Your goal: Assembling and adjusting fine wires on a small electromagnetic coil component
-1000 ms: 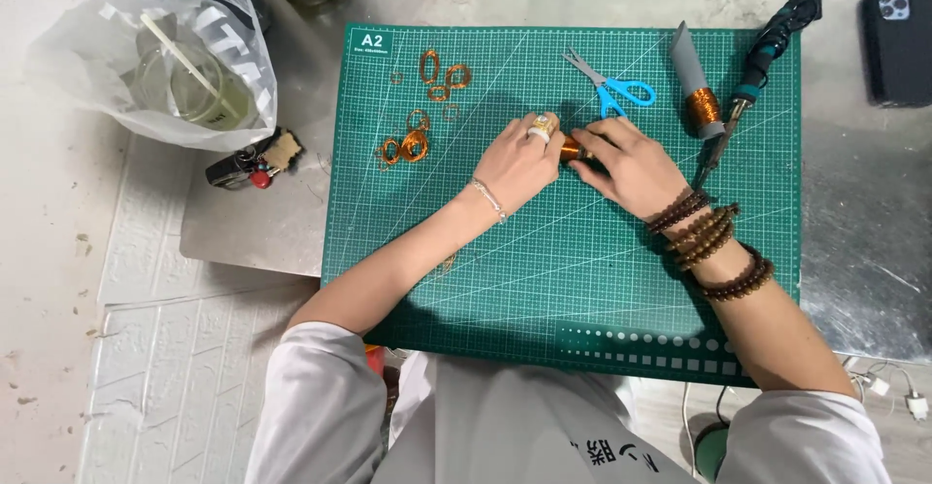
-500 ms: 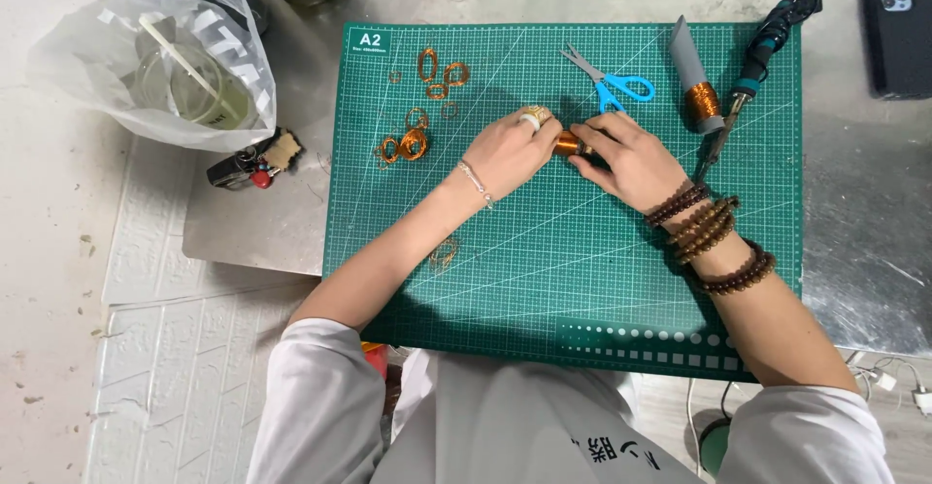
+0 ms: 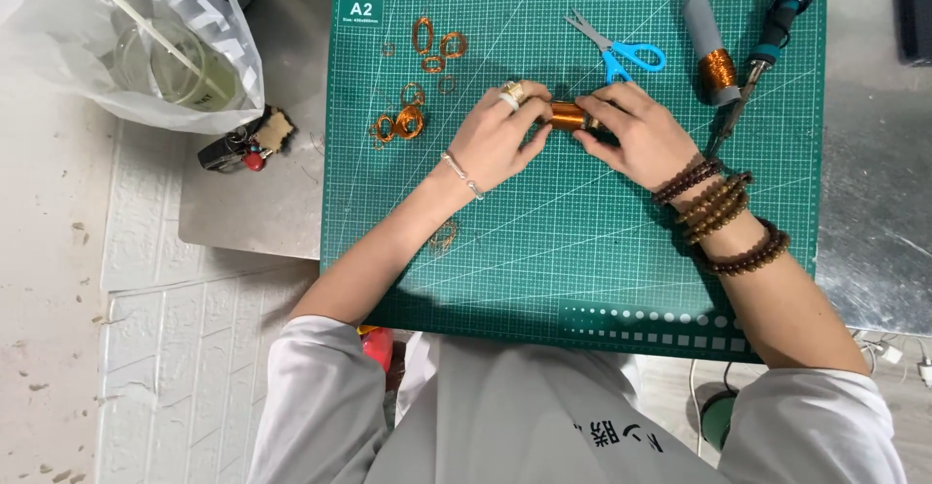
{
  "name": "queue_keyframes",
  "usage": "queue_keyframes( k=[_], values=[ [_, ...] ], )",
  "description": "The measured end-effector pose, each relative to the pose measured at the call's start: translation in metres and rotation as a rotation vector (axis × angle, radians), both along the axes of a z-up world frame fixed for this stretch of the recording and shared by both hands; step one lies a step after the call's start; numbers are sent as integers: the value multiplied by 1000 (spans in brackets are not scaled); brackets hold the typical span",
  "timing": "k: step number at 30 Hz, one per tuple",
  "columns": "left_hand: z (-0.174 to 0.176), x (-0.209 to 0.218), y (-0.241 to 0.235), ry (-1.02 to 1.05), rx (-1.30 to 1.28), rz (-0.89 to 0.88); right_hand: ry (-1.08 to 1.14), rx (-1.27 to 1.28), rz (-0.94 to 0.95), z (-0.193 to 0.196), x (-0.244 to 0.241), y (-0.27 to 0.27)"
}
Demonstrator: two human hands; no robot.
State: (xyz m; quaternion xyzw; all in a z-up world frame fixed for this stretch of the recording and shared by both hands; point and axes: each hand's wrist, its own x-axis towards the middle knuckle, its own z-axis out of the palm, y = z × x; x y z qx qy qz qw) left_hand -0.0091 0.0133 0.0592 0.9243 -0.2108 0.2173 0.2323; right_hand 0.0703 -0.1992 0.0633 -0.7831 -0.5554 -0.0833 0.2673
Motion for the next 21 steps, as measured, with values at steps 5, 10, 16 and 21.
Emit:
queue_keyframes(
  k=[5,10,16,21],
  values=[
    [-4,-3,-13,-17,72,109,-3,-4,-7,2,-1,1],
    [-14,-1,-17,-73,123,162,-22,-24,-20,4,-3,1],
    [-7,11,-20,95,243,149,-74,-65,-35,11,-6,4],
    [-17,17,-16,-8,238,92,-26,-65,-42,14,-6,4]
  ],
)
